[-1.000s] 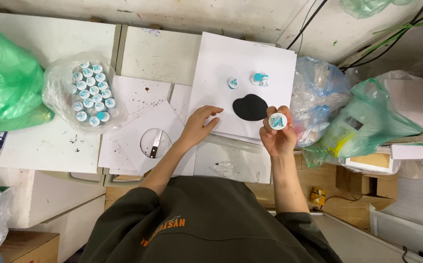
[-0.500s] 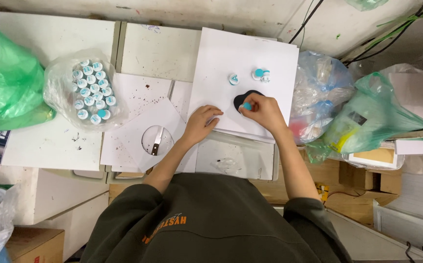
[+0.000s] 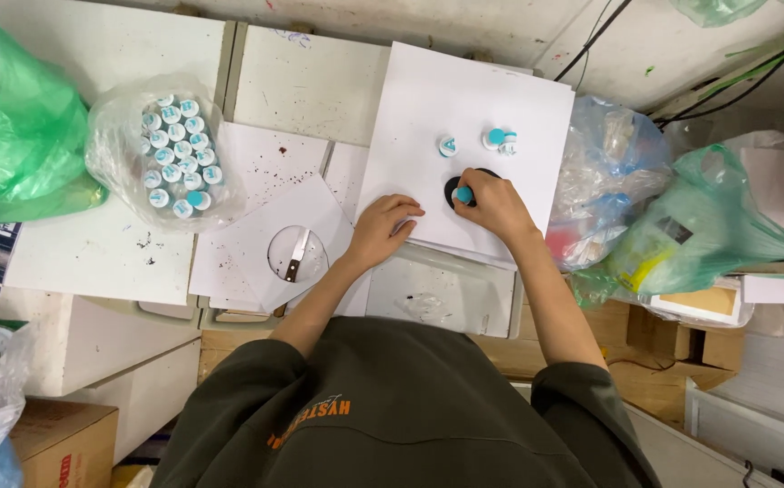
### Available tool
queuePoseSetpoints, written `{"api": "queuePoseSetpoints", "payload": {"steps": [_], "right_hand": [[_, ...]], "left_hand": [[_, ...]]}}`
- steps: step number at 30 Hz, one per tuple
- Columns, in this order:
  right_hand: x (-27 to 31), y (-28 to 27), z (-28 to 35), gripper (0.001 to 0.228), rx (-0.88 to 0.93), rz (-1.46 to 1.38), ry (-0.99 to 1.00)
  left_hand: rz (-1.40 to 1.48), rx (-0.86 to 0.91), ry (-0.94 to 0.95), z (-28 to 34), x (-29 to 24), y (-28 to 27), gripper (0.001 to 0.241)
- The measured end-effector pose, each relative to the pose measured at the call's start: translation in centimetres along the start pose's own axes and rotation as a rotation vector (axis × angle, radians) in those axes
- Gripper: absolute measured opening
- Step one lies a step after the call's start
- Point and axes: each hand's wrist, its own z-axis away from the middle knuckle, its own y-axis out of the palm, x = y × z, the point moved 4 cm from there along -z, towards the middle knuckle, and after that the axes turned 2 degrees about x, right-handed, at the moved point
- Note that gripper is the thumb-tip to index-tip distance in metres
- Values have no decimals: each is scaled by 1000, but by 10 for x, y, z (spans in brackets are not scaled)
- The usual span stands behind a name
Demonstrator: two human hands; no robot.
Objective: The person unties a green plastic bag to remove a small black packet, then kneads the black material into a ball by hand. They flatten the material with a rolling pin on a stack of paper and press small plastic caps into it one at a time.
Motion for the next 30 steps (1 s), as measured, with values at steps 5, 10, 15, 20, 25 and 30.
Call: {"api": "queuePoseSetpoints", "payload": {"steps": [5, 10, 15, 20, 25, 30], "right_hand": [[0, 2, 1, 23, -2, -37, -14], [1, 3, -1, 23, 23, -74, 10], [6, 3, 1, 23, -23, -103, 8], [-3, 6, 0, 24, 58, -169, 118], [-11, 11, -6, 24, 84, -63, 68], [-15, 3, -14, 25, 179, -71, 124]], "left_hand": [[8, -25, 11, -1, -1, 0, 17], [38, -30, 10, -1, -3, -2, 18], [65, -21, -9, -2, -4, -5, 18], [77, 10, -40, -1, 2, -2, 18], [61, 2, 7, -2, 8, 2, 19], [72, 38, -55, 1, 8, 2, 19]]}}
